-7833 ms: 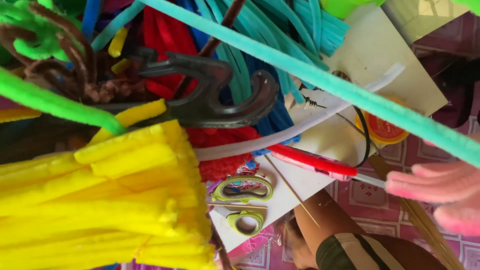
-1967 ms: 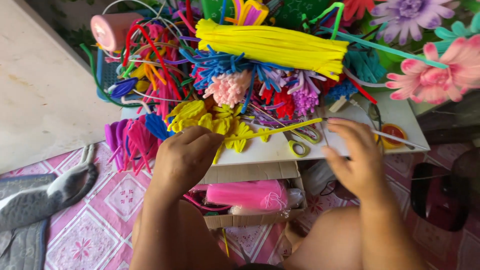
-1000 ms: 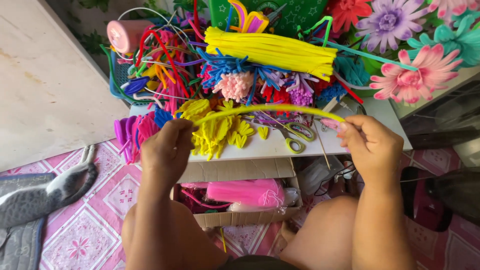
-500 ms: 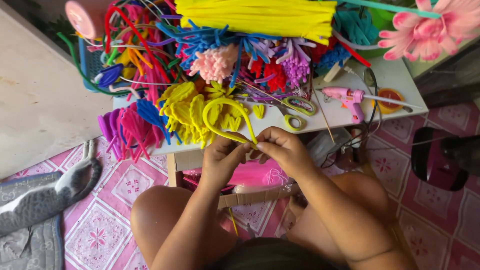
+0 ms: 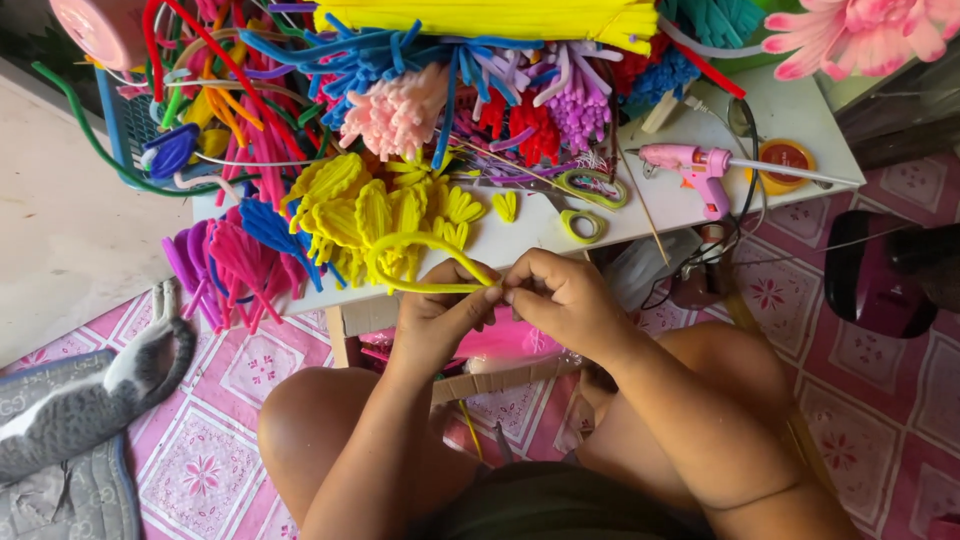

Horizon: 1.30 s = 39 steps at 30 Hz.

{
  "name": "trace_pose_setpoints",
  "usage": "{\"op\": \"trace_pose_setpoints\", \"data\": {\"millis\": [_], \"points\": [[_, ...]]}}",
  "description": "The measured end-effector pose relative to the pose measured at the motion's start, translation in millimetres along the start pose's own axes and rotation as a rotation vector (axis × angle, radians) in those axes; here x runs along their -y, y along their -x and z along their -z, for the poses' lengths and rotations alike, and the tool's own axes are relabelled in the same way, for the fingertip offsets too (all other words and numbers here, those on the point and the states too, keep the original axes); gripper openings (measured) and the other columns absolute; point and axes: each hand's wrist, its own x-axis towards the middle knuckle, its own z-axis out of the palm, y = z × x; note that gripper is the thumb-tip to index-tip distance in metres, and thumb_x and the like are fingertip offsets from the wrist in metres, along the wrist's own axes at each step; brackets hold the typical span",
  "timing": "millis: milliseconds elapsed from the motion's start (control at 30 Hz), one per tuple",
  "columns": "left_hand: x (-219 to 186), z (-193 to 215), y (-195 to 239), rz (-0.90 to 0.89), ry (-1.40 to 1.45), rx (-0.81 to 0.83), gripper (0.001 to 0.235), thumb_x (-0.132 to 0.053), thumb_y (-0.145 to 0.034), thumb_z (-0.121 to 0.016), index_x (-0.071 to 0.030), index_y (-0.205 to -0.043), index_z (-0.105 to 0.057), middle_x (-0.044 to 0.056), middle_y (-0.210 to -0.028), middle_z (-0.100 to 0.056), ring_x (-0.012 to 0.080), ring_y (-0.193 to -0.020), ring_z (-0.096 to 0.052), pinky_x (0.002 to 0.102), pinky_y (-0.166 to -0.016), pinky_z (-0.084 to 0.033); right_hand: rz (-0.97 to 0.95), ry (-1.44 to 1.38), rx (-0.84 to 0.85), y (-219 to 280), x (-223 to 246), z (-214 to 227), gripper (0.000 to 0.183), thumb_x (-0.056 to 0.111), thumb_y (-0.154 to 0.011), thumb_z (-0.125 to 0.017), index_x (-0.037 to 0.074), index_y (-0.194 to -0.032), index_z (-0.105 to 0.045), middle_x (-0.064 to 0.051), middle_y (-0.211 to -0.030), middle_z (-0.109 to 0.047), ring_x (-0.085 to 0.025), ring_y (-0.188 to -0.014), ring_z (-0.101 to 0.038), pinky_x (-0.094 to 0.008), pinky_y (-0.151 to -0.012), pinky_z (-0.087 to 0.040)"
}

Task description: The person sits on the floor and uses a hot glue gun to shape yellow pipe cleaners into small heart-shaped pieces. They repeatedly apply glue, fold the pipe cleaner, and place the finished pieces on the table.

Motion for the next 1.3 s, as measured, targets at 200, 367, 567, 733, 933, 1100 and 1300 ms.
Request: {"op": "trace_pose_setpoints", "data": {"millis": [200, 367, 567, 733, 933, 1100, 1300], "points": [[5.3, 1.1, -0.1, -0.003, 0.135, -0.011, 0.011, 0.000, -0.091, -0.073, 0.007, -0.098, -0.068, 0.019, -0.072, -0.069, 0.0196, -0.057, -0.067, 0.027, -0.051, -0.055, 0.018, -0.070, 0.072, 4.9, 3.6, 0.6, 0.009, 0.000, -0.088, -0.070, 0.000, -0.095, -0.075, -0.012, -0.066, -0.074, -0.014, -0.064, -0.071, -0.029, -0.064, -0.061], [9.1, -0.9, -1.9, -0.009, 0.277, -0.027, 0.013, 0.000, -0.091, -0.072, 0.009, -0.099, -0.066, 0.022, -0.071, -0.068, 0.0204, -0.052, -0.066, 0.027, -0.047, -0.053, 0.057, -0.109, 0.107, 5.9, 12.8, 3.7, 0.007, 0.004, -0.091, -0.070, 0.002, -0.090, -0.077, -0.010, -0.067, -0.075, -0.012, -0.065, -0.071, -0.029, -0.065, -0.062], [17.2, -1.7, -1.5, 0.010, 0.404, -0.008, 0.013, 0.002, -0.091, -0.070, 0.011, -0.099, -0.064, 0.023, -0.071, -0.065, 0.0217, -0.048, -0.065, 0.028, -0.044, -0.053, 0.146, -0.074, 0.120, 5.9, 20.0, 5.8, 0.007, 0.006, -0.091, -0.072, 0.002, -0.091, -0.077, -0.010, -0.065, -0.075, -0.015, -0.061, -0.073, -0.029, -0.062, -0.061], [25.3, -2.5, -0.6, 0.031, 0.479, 0.002, 0.013, 0.004, -0.091, -0.070, 0.012, -0.100, -0.063, 0.025, -0.071, -0.065, 0.0240, -0.047, -0.065, 0.030, -0.044, -0.054, 0.116, -0.132, 0.137, 5.6, 6.9, 6.0, 0.007, 0.006, -0.090, -0.072, 0.000, -0.089, -0.076, -0.009, -0.062, -0.073, -0.013, -0.057, -0.071, -0.027, -0.060, -0.061], [25.4, -2.2, -0.6, 0.010, 0.457, 0.011, 0.013, 0.005, -0.091, -0.070, 0.012, -0.099, -0.063, 0.025, -0.073, -0.067, 0.0242, -0.048, -0.067, 0.031, -0.044, -0.055, 0.080, -0.162, 0.135, 6.1, 8.1, 2.6, 0.013, 0.005, -0.093, -0.066, -0.001, -0.084, -0.074, -0.010, -0.061, -0.071, -0.014, -0.056, -0.070, -0.029, -0.058, -0.060], [22.8, -0.5, -2.8, -0.010, 0.447, 0.106, 0.018, 0.008, -0.088, -0.071, 0.011, -0.104, -0.063, 0.023, -0.074, -0.066, 0.0221, -0.051, -0.066, 0.030, -0.046, -0.055, 0.072, -0.141, 0.164, 8.0, 1.8, 6.2, 0.017, 0.007, -0.095, -0.065, -0.001, -0.083, -0.073, -0.010, -0.060, -0.070, -0.014, -0.054, -0.068, -0.028, -0.056, -0.059], [12.8, 26.5, -6.5, -0.161, 0.469, 0.225, 0.034, 0.011, -0.081, -0.073, 0.014, -0.112, -0.060, 0.017, -0.075, -0.060, 0.0178, -0.055, -0.061, 0.030, -0.049, -0.055, 0.040, -0.193, 0.203, 11.3, 2.4, 9.3, 0.016, 0.007, -0.093, -0.065, -0.001, -0.080, -0.072, -0.010, -0.062, -0.069, -0.012, -0.053, -0.067, -0.027, -0.053, -0.058]]}}
